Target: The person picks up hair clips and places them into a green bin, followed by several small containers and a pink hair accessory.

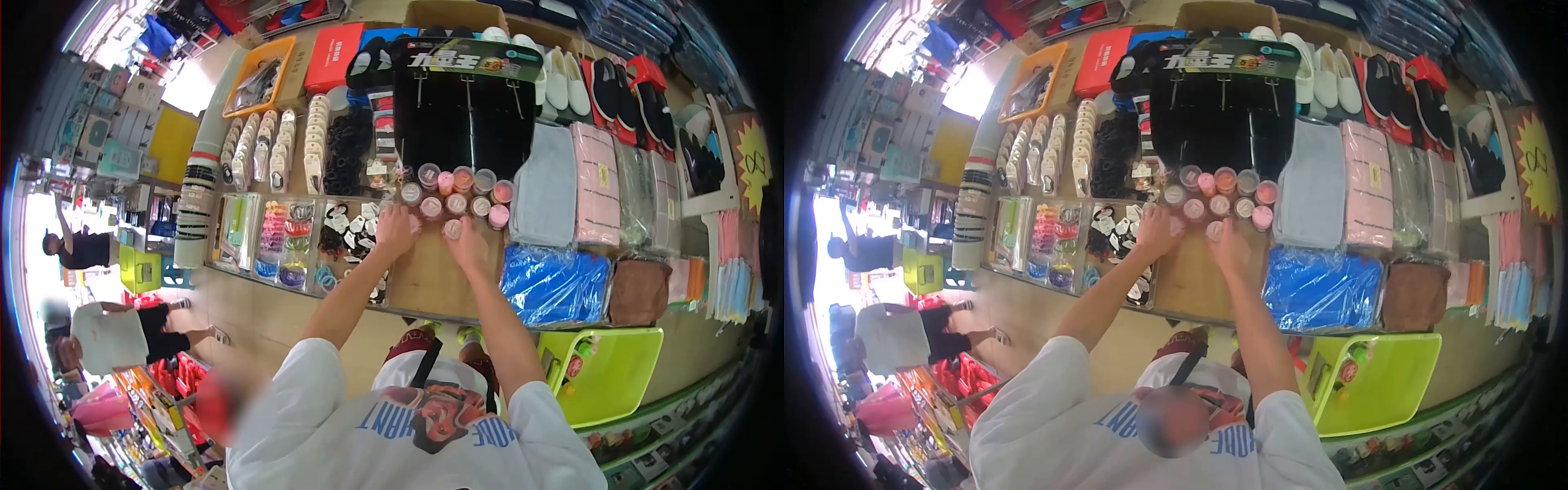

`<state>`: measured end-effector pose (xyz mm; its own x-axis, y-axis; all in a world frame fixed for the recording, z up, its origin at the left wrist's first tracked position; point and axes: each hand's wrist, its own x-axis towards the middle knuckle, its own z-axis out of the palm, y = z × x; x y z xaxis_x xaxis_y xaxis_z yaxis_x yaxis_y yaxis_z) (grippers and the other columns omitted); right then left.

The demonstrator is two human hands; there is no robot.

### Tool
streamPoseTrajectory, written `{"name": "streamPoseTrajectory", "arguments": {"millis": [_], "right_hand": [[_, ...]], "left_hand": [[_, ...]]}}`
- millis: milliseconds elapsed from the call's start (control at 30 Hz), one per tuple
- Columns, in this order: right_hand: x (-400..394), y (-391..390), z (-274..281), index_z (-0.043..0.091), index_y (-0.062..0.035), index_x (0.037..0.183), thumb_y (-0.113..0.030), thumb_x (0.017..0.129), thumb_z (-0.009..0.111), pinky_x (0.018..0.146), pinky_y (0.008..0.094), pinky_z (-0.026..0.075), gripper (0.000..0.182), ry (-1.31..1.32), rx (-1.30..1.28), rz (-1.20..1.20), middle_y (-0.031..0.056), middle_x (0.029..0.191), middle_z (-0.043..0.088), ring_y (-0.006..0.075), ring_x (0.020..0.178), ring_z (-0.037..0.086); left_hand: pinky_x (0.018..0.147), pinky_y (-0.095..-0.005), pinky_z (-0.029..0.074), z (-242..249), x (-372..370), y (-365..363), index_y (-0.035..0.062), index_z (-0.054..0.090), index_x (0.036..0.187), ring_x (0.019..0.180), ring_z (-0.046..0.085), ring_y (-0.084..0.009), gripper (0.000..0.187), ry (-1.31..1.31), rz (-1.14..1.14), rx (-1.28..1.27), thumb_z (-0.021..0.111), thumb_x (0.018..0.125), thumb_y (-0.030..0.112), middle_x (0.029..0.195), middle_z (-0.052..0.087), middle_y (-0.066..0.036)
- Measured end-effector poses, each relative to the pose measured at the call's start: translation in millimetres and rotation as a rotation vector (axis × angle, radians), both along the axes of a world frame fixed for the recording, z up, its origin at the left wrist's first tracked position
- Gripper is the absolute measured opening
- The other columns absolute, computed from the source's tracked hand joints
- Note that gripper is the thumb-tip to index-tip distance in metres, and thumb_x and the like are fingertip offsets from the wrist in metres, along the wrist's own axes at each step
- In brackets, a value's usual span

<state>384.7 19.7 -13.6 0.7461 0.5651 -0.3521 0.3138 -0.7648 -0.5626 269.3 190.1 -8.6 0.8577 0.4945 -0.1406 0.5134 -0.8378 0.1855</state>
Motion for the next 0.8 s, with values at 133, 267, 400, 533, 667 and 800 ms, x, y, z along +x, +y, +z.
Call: {"name": "streamPoseTrajectory", "arguments": {"millis": [133,267,400,533,667,800], "right_hand": [[-10.5,-26.6,49.4,0.054,-0.0059,0.111,-0.04,0.078,0.074,0.078,0.0483,0.051,0.052,-0.341,-0.002,0.048,0.0181,0.103,0.064,0.0367,0.092,0.064],[-32.5,-54.4,29.9,0.058,-0.0046,0.102,-0.043,0.075,0.075,0.078,0.0469,0.05,0.05,-0.2,0.115,0.01,0.019,0.092,0.065,0.0355,0.088,0.064],[-71.6,-115.7,24.6,0.054,-0.0044,0.11,-0.036,0.075,0.078,0.082,0.0432,0.05,0.053,0.074,0.383,-0.061,0.0191,0.102,0.064,0.0355,0.095,0.064],[-106.3,-197.1,45.1,0.053,-0.0037,0.111,-0.029,0.072,0.083,0.083,0.0394,0.05,0.055,0.235,0.576,-0.232,0.0165,0.102,0.063,0.0288,0.094,0.064],[-126.3,-281.0,72.5,0.054,-0.0038,0.106,-0.035,0.069,0.085,0.081,0.0392,0.051,0.057,0.242,0.544,-0.462,0.0152,0.098,0.064,0.0291,0.093,0.065],[-150.9,-367.1,94.1,0.051,-0.0043,0.116,-0.028,0.073,0.082,0.085,0.0352,0.051,0.058,0.177,0.539,-0.708,0.0124,0.104,0.064,0.0235,0.095,0.064]], "left_hand": [[0.095,-0.0431,0.044,25.6,-4.9,-11.8,-0.001,0.054,0.111,0.114,0.051,-0.0363,0.06,-0.048,-0.028,-0.129,0.076,0.073,0.04,0.113,0.057,-0.02],[0.085,-0.0478,0.05,-20.0,-39.4,-17.0,-0.0034,0.054,0.109,0.1,0.061,-0.0414,0.064,-0.092,0.036,-0.394,0.08,0.072,0.041,0.103,0.062,-0.026],[0.076,-0.0421,0.053,25.5,-60.5,-66.0,-0.0033,0.053,0.111,0.087,0.067,-0.0349,0.063,-0.096,0.002,-0.543,0.083,0.074,0.037,0.097,0.066,-0.022],[0.078,-0.0391,0.053,64.5,-57.7,-137.5,-0.0023,0.054,0.112,0.089,0.066,-0.0243,0.06,0.028,-0.024,-0.782,0.084,0.074,0.033,0.099,0.066,-0.019],[0.083,-0.0352,0.052,46.4,-49.5,-191.4,-0.0019,0.054,0.115,0.097,0.064,-0.0202,0.06,0.088,-0.296,-0.858,0.084,0.074,0.03,0.104,0.064,-0.017],[0.084,-0.0344,0.053,82.5,-2.7,-275.3,-0.0023,0.051,0.118,0.097,0.065,-0.0212,0.062,0.141,-0.536,-0.975,0.085,0.075,0.027,0.106,0.065,-0.015]]}}
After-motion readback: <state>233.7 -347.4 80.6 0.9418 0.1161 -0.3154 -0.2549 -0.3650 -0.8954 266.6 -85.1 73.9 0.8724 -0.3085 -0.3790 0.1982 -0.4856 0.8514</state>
